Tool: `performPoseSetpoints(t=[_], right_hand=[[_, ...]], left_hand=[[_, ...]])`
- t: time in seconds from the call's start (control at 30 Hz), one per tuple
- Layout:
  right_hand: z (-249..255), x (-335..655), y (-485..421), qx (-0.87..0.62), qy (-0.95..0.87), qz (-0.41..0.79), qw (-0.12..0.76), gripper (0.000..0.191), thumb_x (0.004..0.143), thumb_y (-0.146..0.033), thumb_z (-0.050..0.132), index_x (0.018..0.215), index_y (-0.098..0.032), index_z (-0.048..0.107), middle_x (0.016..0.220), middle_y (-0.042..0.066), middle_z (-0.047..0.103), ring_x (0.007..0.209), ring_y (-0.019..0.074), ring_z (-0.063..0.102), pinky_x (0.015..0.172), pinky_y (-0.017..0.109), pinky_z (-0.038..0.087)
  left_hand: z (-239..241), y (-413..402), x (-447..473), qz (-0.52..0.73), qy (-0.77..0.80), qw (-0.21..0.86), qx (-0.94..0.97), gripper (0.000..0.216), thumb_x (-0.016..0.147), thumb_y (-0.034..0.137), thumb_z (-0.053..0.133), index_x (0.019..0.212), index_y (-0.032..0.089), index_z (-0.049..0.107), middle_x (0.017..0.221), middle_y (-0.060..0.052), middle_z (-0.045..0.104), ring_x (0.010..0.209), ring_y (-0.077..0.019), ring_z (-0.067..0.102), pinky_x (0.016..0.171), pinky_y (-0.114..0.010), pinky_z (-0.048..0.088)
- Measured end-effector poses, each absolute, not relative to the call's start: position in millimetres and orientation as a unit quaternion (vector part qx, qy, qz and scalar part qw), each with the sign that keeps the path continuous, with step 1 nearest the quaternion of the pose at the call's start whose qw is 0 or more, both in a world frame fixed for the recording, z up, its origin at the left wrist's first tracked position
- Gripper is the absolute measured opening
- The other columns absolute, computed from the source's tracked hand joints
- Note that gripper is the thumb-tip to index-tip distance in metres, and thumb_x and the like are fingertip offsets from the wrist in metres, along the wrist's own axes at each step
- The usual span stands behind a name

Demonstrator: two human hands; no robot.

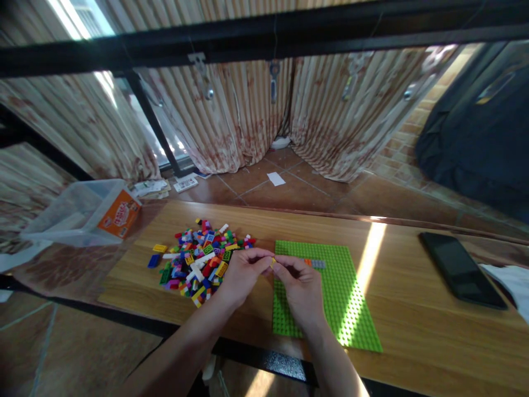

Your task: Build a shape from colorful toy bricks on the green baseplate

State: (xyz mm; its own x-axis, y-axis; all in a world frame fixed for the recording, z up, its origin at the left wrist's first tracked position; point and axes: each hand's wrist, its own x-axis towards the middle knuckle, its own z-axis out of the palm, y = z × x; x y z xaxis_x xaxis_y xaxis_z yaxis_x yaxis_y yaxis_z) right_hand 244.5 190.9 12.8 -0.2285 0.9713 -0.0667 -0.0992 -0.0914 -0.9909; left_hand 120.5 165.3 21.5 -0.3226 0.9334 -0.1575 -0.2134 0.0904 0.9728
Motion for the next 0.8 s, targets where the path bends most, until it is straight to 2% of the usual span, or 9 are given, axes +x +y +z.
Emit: performPoseSetpoints(t=[0.1,0.3,0.4,0.5,0.63,0.8], right_hand=[[12,248,191,-0.427,-0.498,0.612,0.442,0.019,0.068,-0.035,0.079,0.083,-0.024,0.077,0.077,0.002,0.075,0.069,0.0137,0.065,0.069,0.029,0.054],[12,250,190,-0.416,-0.462,0.636,0.457,0.019,0.066,-0.033,0.082,0.082,-0.023,0.078,0.073,0.001,0.073,0.064,0.0109,0.062,0.065,0.026,0.053],[13,254,193,-0.416,-0.436,0.649,0.464,0.023,0.065,-0.034,0.082,0.085,-0.023,0.077,0.073,0.001,0.073,0.063,0.0106,0.063,0.063,0.025,0.054],[14,264,203,-0.435,-0.414,0.643,0.475,0.027,0.066,-0.036,0.082,0.088,-0.023,0.076,0.074,0.002,0.073,0.066,0.0142,0.067,0.062,0.028,0.056],[15,284,216,-0.465,-0.428,0.585,0.507,0.03,0.065,-0.037,0.082,0.09,-0.02,0.074,0.079,0.004,0.074,0.074,0.0187,0.07,0.071,0.037,0.059],[8,303,225,-0.516,-0.493,0.504,0.487,0.036,0.067,-0.039,0.078,0.097,-0.019,0.074,0.081,0.005,0.074,0.074,0.0186,0.068,0.076,0.04,0.057]], left_hand=[[26,164,122,0.611,0.523,0.534,0.261,0.01,0.066,0.02,0.071,0.071,0.011,0.073,0.056,0.0,0.063,0.051,-0.0081,0.052,0.054,-0.021,0.042],[30,163,120,0.616,0.482,0.6,0.171,0.024,0.056,0.026,0.082,0.072,0.011,0.072,0.061,-0.002,0.066,0.053,-0.0086,0.057,0.059,-0.023,0.048],[30,163,120,0.613,0.49,0.592,0.185,0.022,0.06,0.025,0.08,0.073,0.011,0.071,0.06,-0.001,0.064,0.053,-0.0072,0.056,0.057,-0.02,0.047],[28,163,119,0.606,0.519,0.571,0.196,0.015,0.069,0.023,0.074,0.08,0.013,0.071,0.062,0.0,0.065,0.054,-0.0079,0.059,0.056,-0.02,0.048],[26,167,117,0.606,0.554,0.532,0.206,0.008,0.075,0.016,0.067,0.082,0.014,0.069,0.067,0.0,0.066,0.059,-0.0097,0.064,0.06,-0.022,0.051],[23,169,116,0.585,0.576,0.519,0.236,0.01,0.076,0.011,0.062,0.08,0.014,0.071,0.071,-0.001,0.068,0.063,-0.0089,0.064,0.064,-0.022,0.053]])
